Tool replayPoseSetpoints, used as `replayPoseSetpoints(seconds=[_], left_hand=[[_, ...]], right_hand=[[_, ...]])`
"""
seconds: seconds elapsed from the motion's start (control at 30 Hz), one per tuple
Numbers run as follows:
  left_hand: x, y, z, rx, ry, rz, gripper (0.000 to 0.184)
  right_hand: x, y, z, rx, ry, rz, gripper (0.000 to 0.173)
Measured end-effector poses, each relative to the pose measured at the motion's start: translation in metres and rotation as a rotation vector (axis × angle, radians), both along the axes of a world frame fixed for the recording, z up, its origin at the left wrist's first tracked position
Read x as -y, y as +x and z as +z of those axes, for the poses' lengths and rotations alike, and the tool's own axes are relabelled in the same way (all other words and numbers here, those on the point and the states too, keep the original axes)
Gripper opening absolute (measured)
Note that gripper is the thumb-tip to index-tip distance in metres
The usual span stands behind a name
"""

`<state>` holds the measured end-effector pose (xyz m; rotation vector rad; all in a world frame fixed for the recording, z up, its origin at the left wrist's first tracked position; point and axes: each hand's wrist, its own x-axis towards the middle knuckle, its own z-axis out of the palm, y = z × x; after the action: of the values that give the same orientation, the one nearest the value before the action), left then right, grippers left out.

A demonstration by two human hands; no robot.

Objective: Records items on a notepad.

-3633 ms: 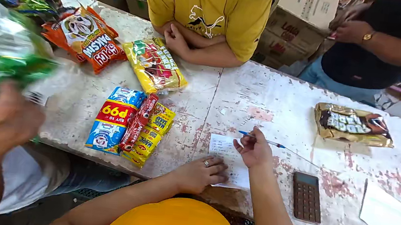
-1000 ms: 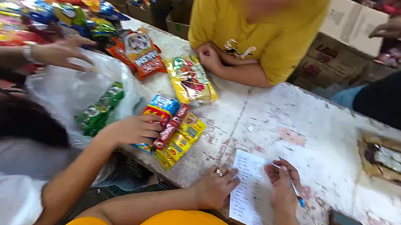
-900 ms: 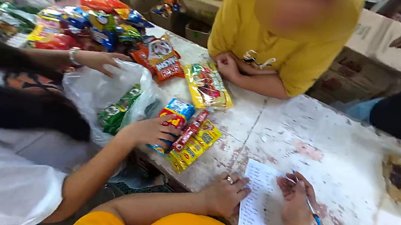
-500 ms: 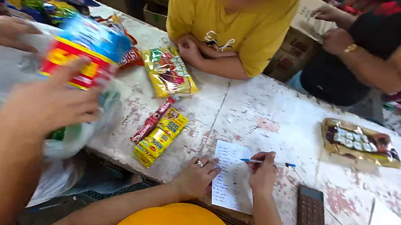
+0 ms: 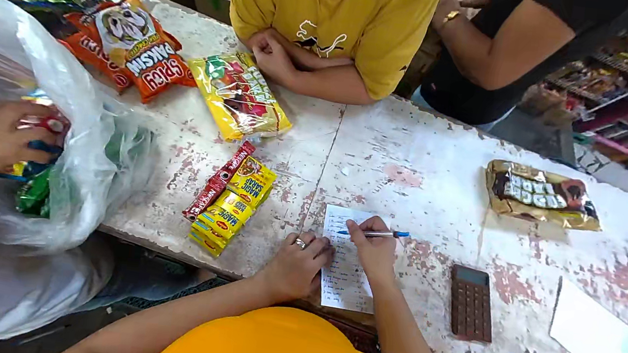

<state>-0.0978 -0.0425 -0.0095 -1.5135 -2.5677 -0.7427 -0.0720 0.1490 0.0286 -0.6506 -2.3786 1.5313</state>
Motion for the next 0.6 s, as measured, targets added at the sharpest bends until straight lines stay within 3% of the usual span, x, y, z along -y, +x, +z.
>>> replayPoseSetpoints(seconds=[0.2,0.37,0.5,0.6], left_hand=[[-0.001,0.0,-0.006,-0.08,0.029,0.023,0.04],[0.0,-0.001,-0.008,-0.07,0.039,0.018,0.039],[0.0,0.0,-0.007,-0.042,0.027,0.008,0.04],[0.0,-0.001,-0.009,-0.066,0.05,0.014,0.039]], right_hand=[[0.015,-0.005,-0.002,0.099,0.146,0.045,0.025],[-0.007,0.004,-0.003,0.057,0.357,-0.09,0.023],[-0.016,0.004,-0.007,-0.02,0.256,-0.098,0.022],[-0.02,0.003,-0.011,-0.156,-0.036,-0.201,0.022]])
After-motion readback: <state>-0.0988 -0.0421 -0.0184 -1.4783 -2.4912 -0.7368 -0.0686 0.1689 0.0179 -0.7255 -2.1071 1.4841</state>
